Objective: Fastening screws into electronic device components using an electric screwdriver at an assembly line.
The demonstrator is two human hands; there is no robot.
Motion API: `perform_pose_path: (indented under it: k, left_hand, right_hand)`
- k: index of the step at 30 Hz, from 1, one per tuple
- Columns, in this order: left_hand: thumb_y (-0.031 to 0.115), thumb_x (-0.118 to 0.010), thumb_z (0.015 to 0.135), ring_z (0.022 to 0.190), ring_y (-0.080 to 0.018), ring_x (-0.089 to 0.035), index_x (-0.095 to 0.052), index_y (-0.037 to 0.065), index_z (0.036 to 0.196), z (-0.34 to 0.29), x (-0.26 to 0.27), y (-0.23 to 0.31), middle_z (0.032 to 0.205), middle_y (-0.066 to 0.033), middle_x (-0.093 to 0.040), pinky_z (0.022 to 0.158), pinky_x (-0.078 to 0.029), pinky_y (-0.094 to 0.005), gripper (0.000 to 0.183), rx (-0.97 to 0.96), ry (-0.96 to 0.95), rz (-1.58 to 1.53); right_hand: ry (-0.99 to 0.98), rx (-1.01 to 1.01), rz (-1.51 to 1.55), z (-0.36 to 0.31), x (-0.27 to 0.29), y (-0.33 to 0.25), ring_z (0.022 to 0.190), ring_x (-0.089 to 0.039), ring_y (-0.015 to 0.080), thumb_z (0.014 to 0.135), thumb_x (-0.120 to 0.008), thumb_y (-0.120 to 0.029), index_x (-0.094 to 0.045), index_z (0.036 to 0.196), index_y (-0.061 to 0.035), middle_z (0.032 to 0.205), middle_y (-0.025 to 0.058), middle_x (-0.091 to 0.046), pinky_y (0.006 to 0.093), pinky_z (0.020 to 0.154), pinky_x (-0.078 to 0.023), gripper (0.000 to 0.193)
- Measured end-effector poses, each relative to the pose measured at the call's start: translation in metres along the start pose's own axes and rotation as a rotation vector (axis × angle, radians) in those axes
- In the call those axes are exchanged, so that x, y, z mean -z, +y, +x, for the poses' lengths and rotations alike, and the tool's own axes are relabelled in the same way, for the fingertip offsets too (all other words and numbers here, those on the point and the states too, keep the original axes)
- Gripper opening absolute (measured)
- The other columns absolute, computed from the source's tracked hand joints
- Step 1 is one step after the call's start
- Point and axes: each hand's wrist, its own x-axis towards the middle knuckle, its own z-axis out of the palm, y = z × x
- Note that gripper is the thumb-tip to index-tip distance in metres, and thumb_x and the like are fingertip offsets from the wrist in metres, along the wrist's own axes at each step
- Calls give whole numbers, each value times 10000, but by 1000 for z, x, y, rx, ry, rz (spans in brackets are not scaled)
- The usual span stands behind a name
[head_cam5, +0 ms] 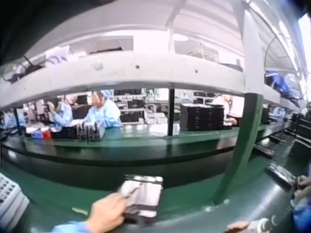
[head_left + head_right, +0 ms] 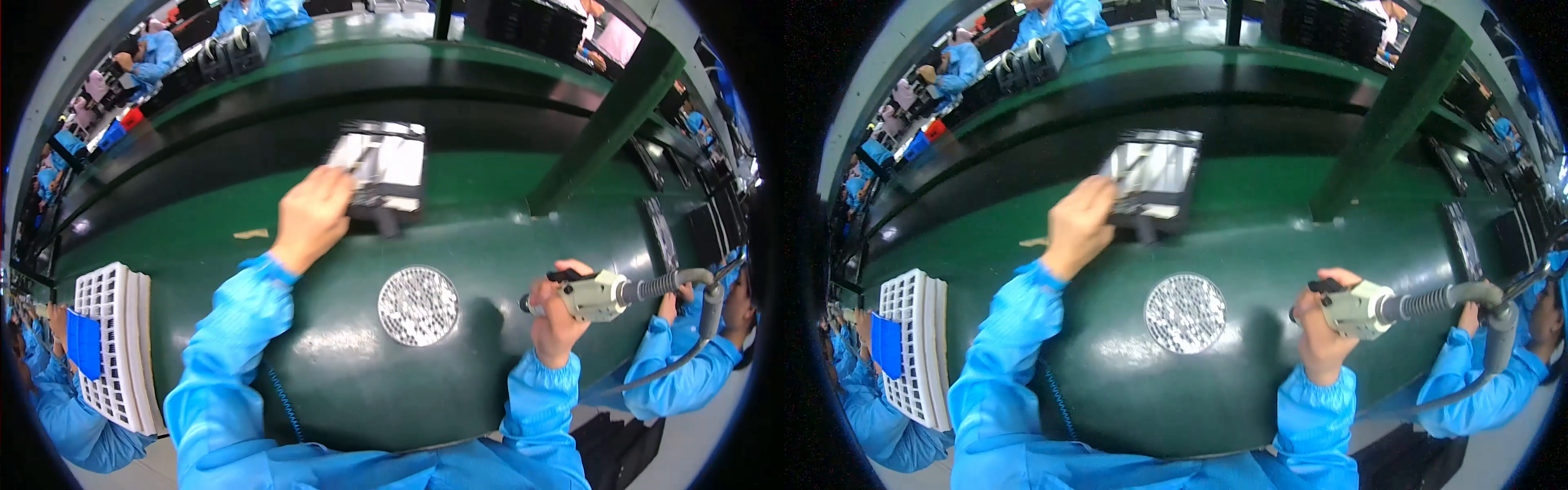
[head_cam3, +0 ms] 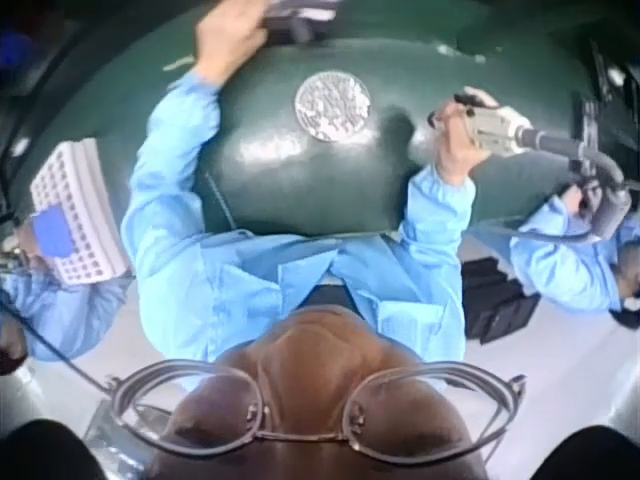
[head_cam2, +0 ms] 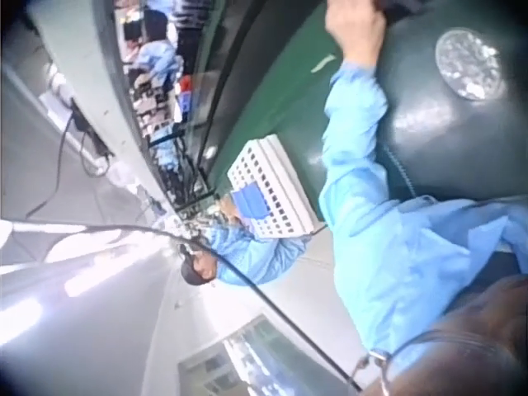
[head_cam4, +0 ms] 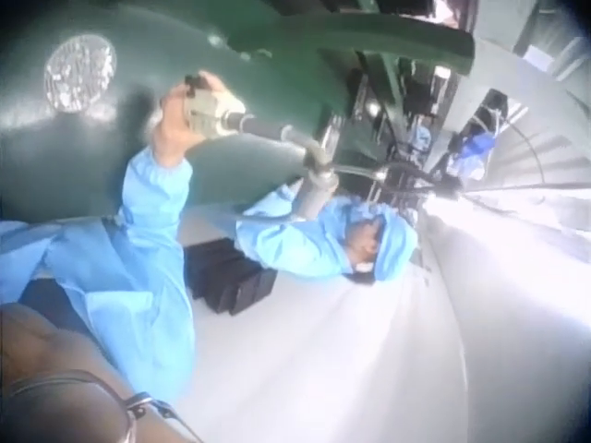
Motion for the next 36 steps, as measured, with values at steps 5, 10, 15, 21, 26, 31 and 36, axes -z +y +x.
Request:
perform_pose_path:
  k: [5,10,15,21,26,31,36]
  left_hand:
    - [-57,-573,577,1079,-389,-590,-607,-58,1091,-97,120,42,1117,-206,-615,877,-505,-437,515,70,-179,182]
    - [-25,-579,713,1030,-414,-606,-630,-45,1029,-160,164,94,1064,-213,-627,796,-522,-471,321,165,-363,73]
    - [61,-740,632,1173,-446,-500,-615,59,1105,-175,181,110,1234,-220,-536,894,-456,-530,490,251,-573,-192]
    - [194,-854,575,1225,-472,-448,-591,69,1137,-173,172,114,1273,-231,-502,907,-472,-499,633,262,-647,-319]
    - [188,-849,580,1217,-470,-453,-575,63,1160,-156,148,118,1274,-234,-497,886,-485,-490,654,265,-581,-320]
    - [239,-806,613,1168,-406,-503,-601,5,1064,-118,150,117,1184,-217,-537,944,-445,-487,548,187,-702,-178]
    - [121,-608,718,927,-261,-560,-651,-4,884,-109,132,122,989,-125,-576,876,-468,-390,213,-269,-506,-490]
  right_hand:
    - [-95,51,146,-4,0,-1,565,-492,134,725,-513,51,-477,1090,34,662,69,-529,255,530,-416,367]
    - [-102,48,110,-6,-6,2,551,-449,142,736,-512,-3,-460,1108,35,642,61,-489,305,571,-407,378]
    - [-100,21,65,-6,-14,0,580,-482,175,742,-526,-35,-482,1108,33,668,79,-508,360,640,-428,375]
    - [-144,67,84,-8,-14,1,540,-487,163,742,-550,0,-510,1075,36,656,89,-529,359,612,-449,338]
    - [-194,68,116,-11,-20,2,546,-487,171,737,-552,-22,-510,1073,29,651,91,-526,372,628,-451,343]
    - [-199,45,84,-13,-21,-1,549,-484,175,733,-545,-36,-502,1079,28,651,98,-526,379,634,-451,355]
    - [-211,37,102,-13,-23,-2,556,-495,180,732,-540,-36,-505,1073,29,651,106,-526,382,652,-453,349]
